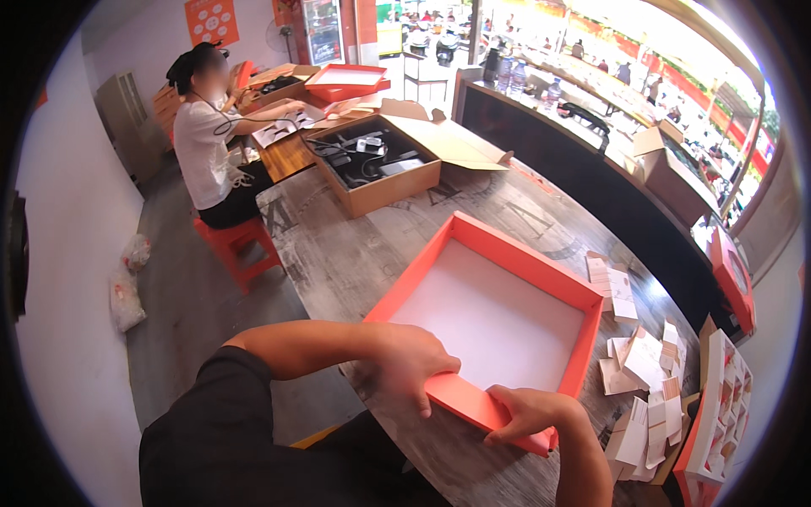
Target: The person assembles cardboard gift boxes by hand, folding the flaps and inserting a partitioned tray into one of the boxes.
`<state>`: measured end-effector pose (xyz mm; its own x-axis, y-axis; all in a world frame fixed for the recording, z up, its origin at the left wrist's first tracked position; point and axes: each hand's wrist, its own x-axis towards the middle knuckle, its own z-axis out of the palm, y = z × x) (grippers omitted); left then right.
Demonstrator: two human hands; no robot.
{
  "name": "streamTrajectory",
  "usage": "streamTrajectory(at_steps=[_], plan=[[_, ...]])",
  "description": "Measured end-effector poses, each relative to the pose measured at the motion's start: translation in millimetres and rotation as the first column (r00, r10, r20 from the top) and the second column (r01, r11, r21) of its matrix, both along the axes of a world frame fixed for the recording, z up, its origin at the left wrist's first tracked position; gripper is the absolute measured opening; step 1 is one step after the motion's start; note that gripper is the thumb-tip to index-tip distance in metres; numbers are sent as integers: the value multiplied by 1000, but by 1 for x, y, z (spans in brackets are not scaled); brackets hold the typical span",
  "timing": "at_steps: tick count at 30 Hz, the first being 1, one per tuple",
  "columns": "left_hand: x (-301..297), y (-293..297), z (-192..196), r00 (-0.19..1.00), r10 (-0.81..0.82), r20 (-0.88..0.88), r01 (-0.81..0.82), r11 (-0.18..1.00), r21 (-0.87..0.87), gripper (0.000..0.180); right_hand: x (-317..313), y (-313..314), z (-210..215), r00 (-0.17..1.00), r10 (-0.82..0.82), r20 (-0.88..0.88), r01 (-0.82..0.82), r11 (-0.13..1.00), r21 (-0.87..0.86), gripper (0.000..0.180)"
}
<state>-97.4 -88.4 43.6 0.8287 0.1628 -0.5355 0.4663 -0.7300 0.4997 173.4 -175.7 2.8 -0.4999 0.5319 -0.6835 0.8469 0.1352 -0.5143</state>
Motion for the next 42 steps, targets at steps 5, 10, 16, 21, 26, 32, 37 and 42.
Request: streamTrajectory(at_steps=[5, 10, 16, 21, 26, 32, 37, 42], plan=[[5, 15, -19, 998, -48, -36, 45, 997, -69, 73, 3, 8, -9, 992, -20, -123, 7, 994, -105, 95], [6, 14, -26, 997, -76, -18, 75, 996, -50, 74, 13, 8, -24, 961, -144, -235, 92, 971, -219, 85], [-4, 6, -33, 994, -32, 105, 28, 999, 37, 78, 18, 20, -25, 959, -228, -167, 132, 883, -450, 80], [-7, 4, -38, 970, -38, 241, 29, 999, 40, 79, 45, 6, -41, 926, -273, -262, 79, 816, -572, 93], [-15, 3, -38, 965, 10, 263, -30, 997, 73, 75, 31, 12, -10, 964, -167, -207, 36, 852, -523, 101], [-13, 3, -39, 959, 14, 282, -46, 993, 108, 74, 35, 11, -16, 949, -152, -276, -19, 848, -530, 99], [-16, 6, -36, 950, 64, 306, -87, 994, 61, 76, 38, 11, -20, 855, -370, -363, 21, 724, -689, 87], [-17, 9, -47, 966, 47, 255, -50, 999, 5, 76, 25, 1, -17, 945, -313, -89, 222, 820, -527, 72]])
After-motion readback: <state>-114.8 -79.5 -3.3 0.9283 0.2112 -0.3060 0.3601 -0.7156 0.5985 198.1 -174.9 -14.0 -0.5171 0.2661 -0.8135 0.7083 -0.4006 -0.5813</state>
